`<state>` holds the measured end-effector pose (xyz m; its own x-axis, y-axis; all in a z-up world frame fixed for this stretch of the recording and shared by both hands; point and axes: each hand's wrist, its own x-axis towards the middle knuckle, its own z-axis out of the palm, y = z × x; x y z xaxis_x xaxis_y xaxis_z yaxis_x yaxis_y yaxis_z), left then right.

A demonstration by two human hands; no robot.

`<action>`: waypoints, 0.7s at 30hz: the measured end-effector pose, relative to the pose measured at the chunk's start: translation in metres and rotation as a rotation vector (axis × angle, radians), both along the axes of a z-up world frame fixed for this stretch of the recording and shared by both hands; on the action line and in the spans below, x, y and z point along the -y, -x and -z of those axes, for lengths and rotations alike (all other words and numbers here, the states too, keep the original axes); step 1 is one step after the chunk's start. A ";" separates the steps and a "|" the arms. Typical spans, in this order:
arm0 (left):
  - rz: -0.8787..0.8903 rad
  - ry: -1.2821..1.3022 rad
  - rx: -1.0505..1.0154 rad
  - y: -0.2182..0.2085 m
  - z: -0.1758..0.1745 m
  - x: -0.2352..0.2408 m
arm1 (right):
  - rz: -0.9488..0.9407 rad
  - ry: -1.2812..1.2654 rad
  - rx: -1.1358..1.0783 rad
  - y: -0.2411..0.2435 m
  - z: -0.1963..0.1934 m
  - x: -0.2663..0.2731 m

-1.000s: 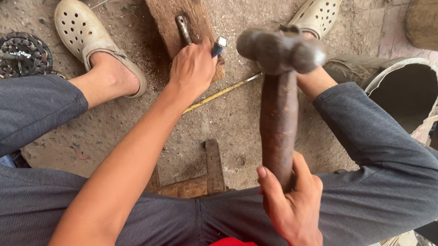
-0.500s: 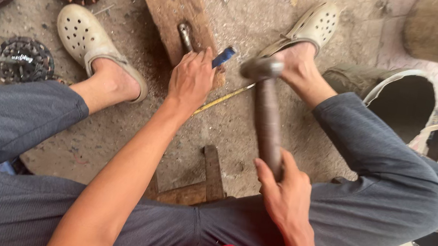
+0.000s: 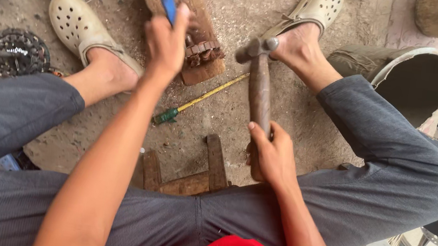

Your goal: The person sits on the ground and uses a hammer and a chisel to shape a small metal object placed on a wooden block. They repeatedly strike the chisel with the hammer while adjusting the object's position.

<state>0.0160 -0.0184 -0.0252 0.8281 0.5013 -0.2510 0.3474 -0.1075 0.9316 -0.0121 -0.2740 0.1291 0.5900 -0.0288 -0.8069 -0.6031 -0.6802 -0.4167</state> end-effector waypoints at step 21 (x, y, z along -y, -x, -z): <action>1.288 -0.333 -0.559 0.072 -0.039 0.071 | -0.906 -0.115 0.282 -0.002 0.084 0.027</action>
